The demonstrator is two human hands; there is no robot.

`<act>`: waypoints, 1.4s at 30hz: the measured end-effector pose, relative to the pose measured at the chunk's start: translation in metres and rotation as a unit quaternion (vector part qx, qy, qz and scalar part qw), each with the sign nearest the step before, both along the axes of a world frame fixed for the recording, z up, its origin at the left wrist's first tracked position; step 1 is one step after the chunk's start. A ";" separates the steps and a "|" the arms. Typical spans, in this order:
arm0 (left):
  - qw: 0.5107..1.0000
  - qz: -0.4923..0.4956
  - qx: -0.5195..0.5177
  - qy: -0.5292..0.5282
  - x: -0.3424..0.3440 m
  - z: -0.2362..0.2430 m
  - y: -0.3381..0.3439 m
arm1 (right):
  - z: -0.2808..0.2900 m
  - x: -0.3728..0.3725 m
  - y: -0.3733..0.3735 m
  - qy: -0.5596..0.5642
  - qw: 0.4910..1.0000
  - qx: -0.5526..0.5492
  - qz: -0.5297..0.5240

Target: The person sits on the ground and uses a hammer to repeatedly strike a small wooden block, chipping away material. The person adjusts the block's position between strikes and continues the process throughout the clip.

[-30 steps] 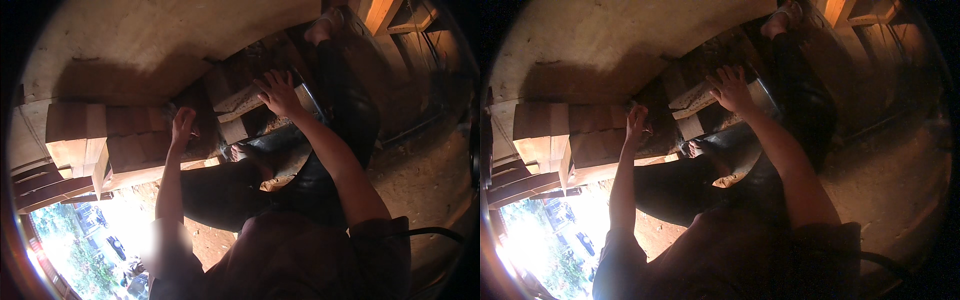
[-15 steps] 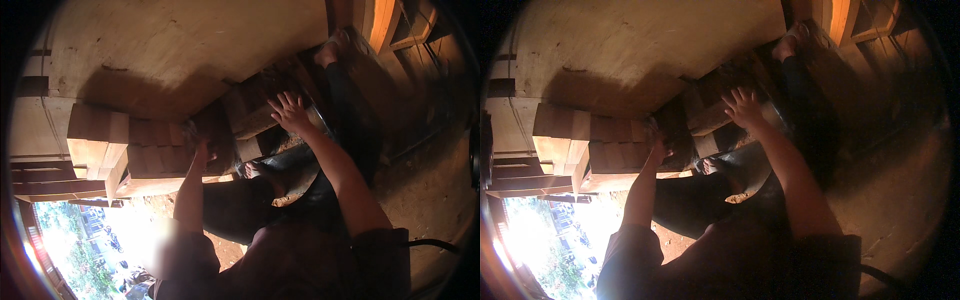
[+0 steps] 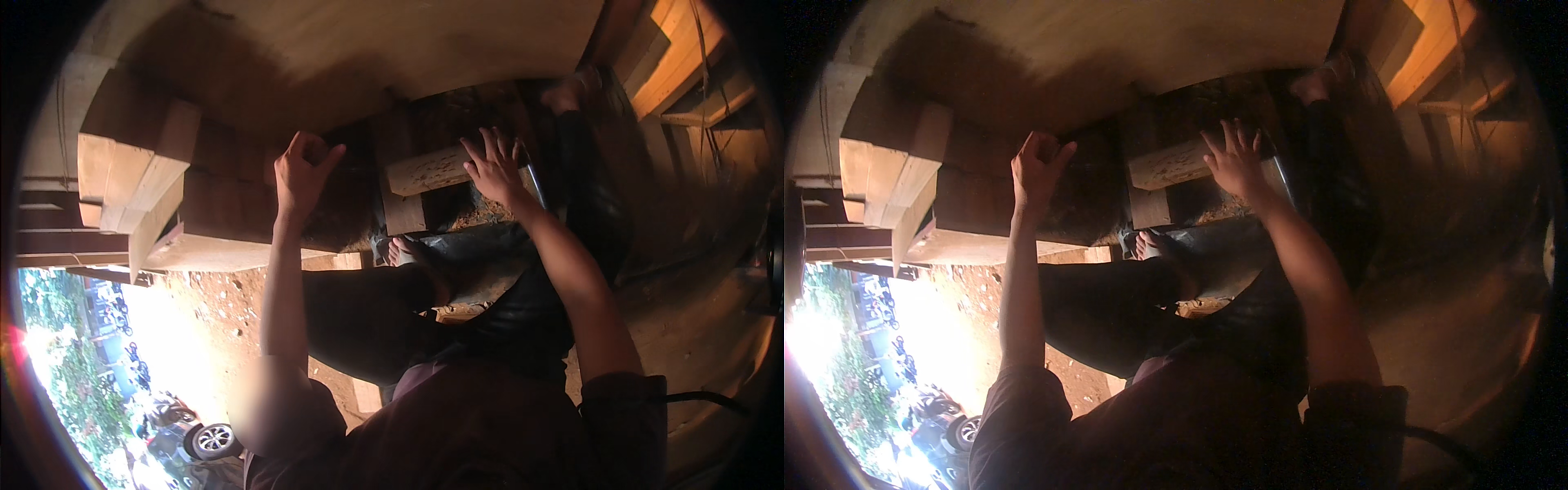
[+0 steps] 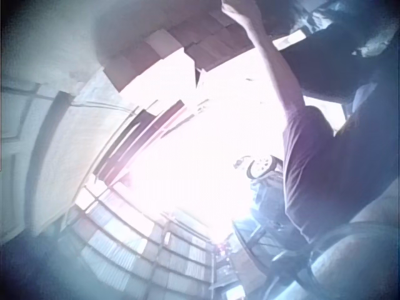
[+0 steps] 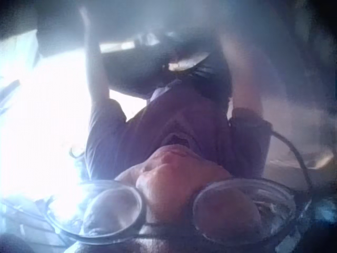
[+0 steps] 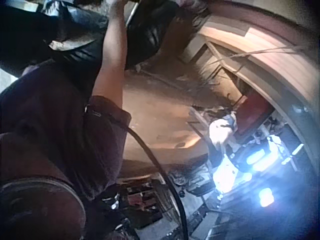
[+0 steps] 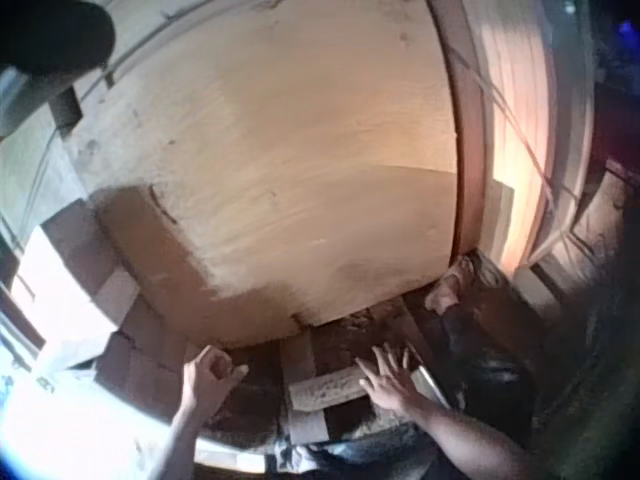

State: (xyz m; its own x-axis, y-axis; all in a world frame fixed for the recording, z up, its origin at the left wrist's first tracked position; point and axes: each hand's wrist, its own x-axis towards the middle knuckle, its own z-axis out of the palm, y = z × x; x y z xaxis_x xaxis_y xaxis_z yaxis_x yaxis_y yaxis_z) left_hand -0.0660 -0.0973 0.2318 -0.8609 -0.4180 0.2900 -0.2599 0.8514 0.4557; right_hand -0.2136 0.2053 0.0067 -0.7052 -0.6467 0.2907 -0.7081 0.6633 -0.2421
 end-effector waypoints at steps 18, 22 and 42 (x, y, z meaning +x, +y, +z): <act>0.985 0.098 0.004 0.143 0.048 0.009 -0.004 | -0.001 0.027 -0.070 -0.057 0.971 -0.115 0.199; 0.985 0.075 0.014 0.157 0.045 0.009 0.000 | 0.005 0.024 -0.074 -0.080 0.976 -0.073 0.190; 0.989 0.047 0.044 0.132 0.033 -0.003 0.016 | 0.017 0.014 -0.063 -0.219 0.932 -0.276 0.090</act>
State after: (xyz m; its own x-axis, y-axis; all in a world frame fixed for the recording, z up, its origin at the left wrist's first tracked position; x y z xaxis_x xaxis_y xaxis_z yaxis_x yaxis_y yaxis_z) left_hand -0.0325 -0.0818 0.2284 -0.7169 -0.5256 0.4581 -0.1979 0.7834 0.5891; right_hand -0.1991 0.1422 0.0239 -0.7289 -0.6031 0.3239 -0.5495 0.2332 -0.8023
